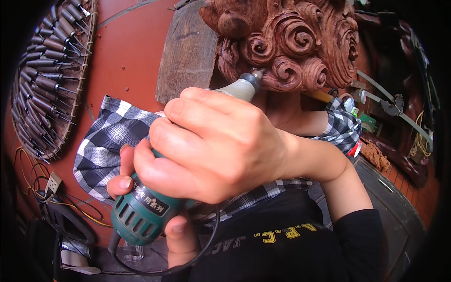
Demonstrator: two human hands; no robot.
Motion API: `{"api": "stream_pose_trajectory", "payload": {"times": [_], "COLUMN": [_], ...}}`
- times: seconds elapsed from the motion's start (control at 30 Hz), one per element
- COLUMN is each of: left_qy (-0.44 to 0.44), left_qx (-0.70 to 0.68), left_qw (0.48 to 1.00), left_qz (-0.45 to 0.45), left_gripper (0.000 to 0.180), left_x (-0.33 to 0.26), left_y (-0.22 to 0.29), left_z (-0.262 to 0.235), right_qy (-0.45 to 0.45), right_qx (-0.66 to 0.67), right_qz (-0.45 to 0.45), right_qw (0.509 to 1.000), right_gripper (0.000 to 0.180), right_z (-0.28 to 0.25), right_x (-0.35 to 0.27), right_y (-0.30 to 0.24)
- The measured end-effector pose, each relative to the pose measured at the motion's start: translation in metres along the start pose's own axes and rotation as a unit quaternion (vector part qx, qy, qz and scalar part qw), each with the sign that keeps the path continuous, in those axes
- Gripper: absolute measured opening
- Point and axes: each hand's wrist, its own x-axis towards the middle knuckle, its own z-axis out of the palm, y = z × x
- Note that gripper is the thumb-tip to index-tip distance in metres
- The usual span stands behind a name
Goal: The person carves a wooden sculpture using a chisel and mallet, then switches to a rotary power tool to refine the details. The person works on the intricate swirl patterns of the sculpture while seated on the floor.
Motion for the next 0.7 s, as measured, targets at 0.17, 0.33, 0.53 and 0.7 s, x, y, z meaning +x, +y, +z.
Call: {"api": "stream_pose_trajectory", "payload": {"times": [0.17, 0.33, 0.53, 0.7], "left_qy": [0.012, 0.008, 0.000, -0.018], "left_qx": [-0.012, -0.019, -0.037, -0.065], "left_qw": [1.000, 1.000, 0.999, 0.998], "left_qz": [0.002, -0.010, -0.029, -0.016], "left_gripper": [0.085, 0.086, 0.086, 0.089], "left_x": [0.004, -0.002, -0.003, 0.002], "left_y": [-0.002, 0.001, -0.002, -0.008], "left_z": [0.001, -0.002, -0.004, -0.001], "right_qy": [0.005, 0.032, -0.022, -0.056], "right_qx": [0.039, 0.053, -0.004, 0.019], "right_qz": [0.059, 0.125, 0.021, 0.029], "right_qw": [0.998, 0.990, 1.000, 0.998], "right_gripper": [0.021, 0.021, 0.019, 0.016], "right_z": [0.005, 0.006, -0.003, -0.009], "right_x": [0.005, 0.013, 0.001, 0.006], "right_y": [-0.009, -0.029, -0.010, -0.007]}}
